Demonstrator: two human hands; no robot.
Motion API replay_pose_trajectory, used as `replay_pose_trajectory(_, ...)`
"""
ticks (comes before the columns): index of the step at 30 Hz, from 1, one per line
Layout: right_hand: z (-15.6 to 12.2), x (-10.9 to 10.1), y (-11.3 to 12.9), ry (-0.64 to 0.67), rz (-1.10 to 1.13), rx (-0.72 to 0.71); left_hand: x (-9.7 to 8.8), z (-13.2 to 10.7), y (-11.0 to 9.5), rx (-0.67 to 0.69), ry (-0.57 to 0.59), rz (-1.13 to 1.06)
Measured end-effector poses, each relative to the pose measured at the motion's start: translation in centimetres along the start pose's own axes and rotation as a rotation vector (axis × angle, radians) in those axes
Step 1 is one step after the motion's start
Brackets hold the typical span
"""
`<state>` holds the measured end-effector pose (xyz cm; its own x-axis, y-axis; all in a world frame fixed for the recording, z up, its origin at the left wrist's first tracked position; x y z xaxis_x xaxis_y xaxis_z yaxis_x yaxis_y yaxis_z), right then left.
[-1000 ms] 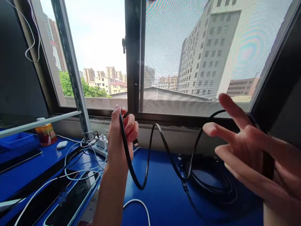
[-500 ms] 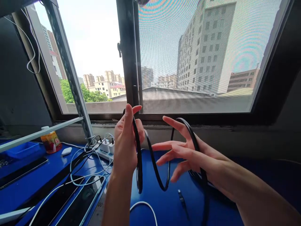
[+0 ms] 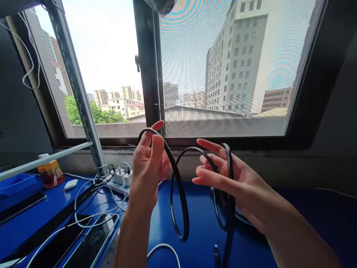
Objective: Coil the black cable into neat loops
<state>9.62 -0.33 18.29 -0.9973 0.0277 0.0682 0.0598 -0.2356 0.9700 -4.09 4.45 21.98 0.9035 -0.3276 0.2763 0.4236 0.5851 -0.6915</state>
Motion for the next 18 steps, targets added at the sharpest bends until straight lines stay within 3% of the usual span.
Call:
replay_pose_trajectory(5, -0.4, 0.4, 0.3, -0.004, -0.103, -0.006, 0.2, 0.1, 0.0, -0.052, 0.009, -0.031)
replay_pose_trajectory(10, -1.2, -0.6, 1.1, -0.271, -0.246, -0.114, 0.7, 0.2, 0.8, -0.106, 0.036, -0.066)
replay_pose_trajectory(15, -1.4, 0.7, 1.8, -0.212, -0.454, -0.200, 1.3, 0.3, 2.4, -0.133, 0.074, -0.029)
replay_pose_trajectory(18, -1.5, 0.6, 2.4, -0.268, -0.607, -0.280, 1.1, 0.3, 2.8, -0.142, 0.045, 0.056)
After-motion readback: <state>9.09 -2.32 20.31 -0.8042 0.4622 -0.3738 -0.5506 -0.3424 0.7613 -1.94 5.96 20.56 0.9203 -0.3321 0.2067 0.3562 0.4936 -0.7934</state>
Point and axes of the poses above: each hand's wrist, its own z-axis towards the middle knuckle, its own x-axis out of the palm, y = z × x, the point moved 8 cm from there along z, towards the middle knuckle, and after that the axes turned 7 degrees about x, right-handed, at the moved point
